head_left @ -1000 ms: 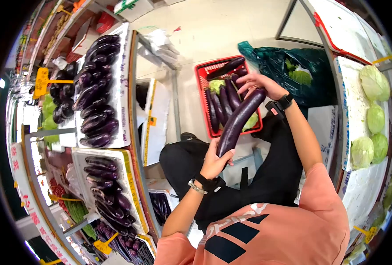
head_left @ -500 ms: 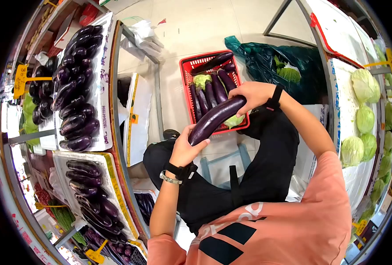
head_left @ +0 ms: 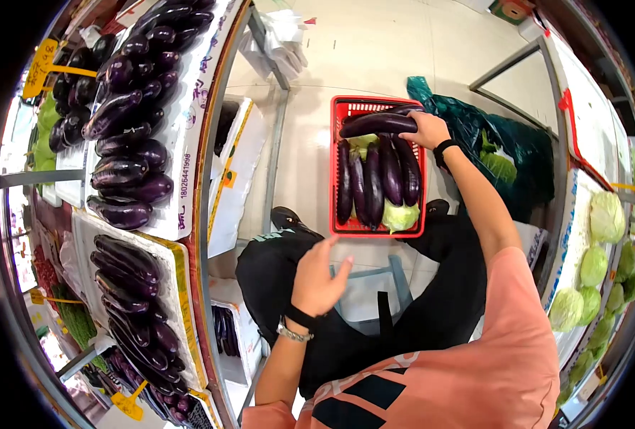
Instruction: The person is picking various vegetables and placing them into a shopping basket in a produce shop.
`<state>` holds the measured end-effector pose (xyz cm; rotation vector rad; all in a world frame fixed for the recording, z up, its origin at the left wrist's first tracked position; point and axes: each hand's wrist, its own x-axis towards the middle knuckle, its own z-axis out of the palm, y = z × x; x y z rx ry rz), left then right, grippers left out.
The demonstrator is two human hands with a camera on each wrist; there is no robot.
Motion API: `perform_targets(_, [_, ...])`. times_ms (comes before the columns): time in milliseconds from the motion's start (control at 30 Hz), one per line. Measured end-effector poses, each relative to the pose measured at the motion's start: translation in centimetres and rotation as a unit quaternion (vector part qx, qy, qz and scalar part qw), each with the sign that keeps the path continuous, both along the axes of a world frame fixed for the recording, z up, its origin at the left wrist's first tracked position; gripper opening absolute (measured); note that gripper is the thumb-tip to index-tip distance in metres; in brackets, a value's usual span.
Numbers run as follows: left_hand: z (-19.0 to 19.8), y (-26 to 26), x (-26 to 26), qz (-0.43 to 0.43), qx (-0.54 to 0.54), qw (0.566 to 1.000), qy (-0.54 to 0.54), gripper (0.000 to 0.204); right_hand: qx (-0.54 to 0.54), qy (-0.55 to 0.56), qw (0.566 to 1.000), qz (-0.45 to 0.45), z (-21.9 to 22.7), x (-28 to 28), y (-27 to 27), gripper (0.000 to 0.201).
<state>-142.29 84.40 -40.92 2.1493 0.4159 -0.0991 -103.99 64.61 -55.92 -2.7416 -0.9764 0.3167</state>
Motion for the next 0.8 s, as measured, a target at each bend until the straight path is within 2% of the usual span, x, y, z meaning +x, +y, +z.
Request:
perform_targets(200, [0.9, -0.4, -0.1, -0.033, -0.010, 0.998, 0.052, 0.046, -0.026, 0.027, 0.997, -0.068, -5.3, 2.2, 1.7, 0.064])
perform_targets(367, [0.5, -0.5, 0.4, -0.039, -0.009, 0.998, 0.058, 0.046, -0.053, 0.014, 0.996, -0.064, -8.1, 4.3, 0.5, 0.065])
perform_targets(500, [-0.2, -0.8, 0.3, -0.049, -0.001, 0.997, 0.056, 0.046, -0.016, 0.034, 0.997, -0.063, -8.8, 4.7, 0.2, 0.067])
perform_targets(600, [-0.2, -1.0, 0.3, -0.054, -0.007, 0.996, 0.071, 0.047, -0.028, 0.034, 0.998, -0.054, -9.4, 4.6, 0.1, 0.065])
perform_targets(700, [-0.2, -1.4, 0.2, -0.059, -0.007, 0.995, 0.083, 0.047, -0.029, -0.034, 0.998, -0.040, -10.0, 4.0, 0.0, 0.061])
perform_targets(800, [-0.2, -1.8, 0.1, -0.072, 0.007, 0.994, 0.083, 0.047, -0.040, -0.056, 0.996, -0.062, -10.2, 3.2, -0.1, 0.058])
